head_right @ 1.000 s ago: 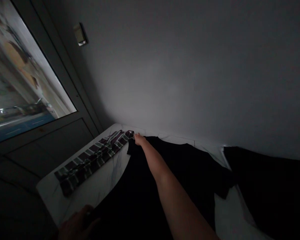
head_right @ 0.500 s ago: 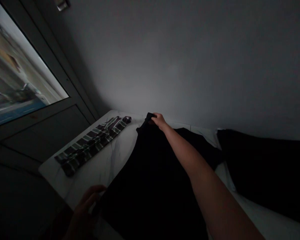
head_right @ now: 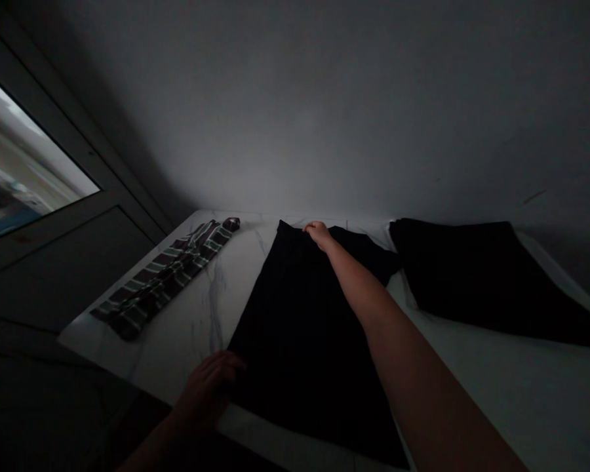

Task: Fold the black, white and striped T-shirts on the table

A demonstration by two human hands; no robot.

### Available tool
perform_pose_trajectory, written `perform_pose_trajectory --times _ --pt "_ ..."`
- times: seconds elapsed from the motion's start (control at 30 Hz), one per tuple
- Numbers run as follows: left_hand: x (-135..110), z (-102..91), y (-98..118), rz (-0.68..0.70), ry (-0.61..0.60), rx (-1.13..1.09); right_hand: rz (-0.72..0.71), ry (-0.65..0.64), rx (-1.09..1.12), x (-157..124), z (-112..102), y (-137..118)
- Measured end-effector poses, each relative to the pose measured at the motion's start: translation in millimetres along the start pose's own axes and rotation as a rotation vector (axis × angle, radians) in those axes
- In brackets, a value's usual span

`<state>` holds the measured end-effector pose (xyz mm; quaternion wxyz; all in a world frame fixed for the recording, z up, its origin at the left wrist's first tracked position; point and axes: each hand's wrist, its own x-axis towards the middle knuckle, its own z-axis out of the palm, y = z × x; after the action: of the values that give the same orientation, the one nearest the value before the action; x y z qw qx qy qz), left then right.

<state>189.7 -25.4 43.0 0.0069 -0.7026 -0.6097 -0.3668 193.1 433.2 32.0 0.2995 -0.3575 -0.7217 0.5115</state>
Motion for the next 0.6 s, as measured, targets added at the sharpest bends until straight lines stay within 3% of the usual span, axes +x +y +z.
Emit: perform_pose_trajectory --times 0.17,0.27,0.37,0.47,0.53,0.6 --pt "6 14.9 10 0.014 -0.047 -0.039 -0.061 0.056 -0.08 10 3 -9" --pt "14 15.2 14 -0.031 -0.236 -0.018 -0.088 0.063 -0.155 12 5 -11" --pt "35 -4.3 6 -0.036 -0.49 -0.107 -0.108 0.058 -0.235 10 9 -9" --pt "86 -28.3 -28 -0.052 -0.585 -0.138 -0.122 0.094 -0.305 5 10 -5" --pt "139 -33.4 -68 -0.087 -0.522 0.02 -0.104 0.134 -0.367 0 10 -4" --pt "202 -25.8 -116 -0.111 -0.455 0.174 -0.034 0.162 -0.491 -8 11 -6"
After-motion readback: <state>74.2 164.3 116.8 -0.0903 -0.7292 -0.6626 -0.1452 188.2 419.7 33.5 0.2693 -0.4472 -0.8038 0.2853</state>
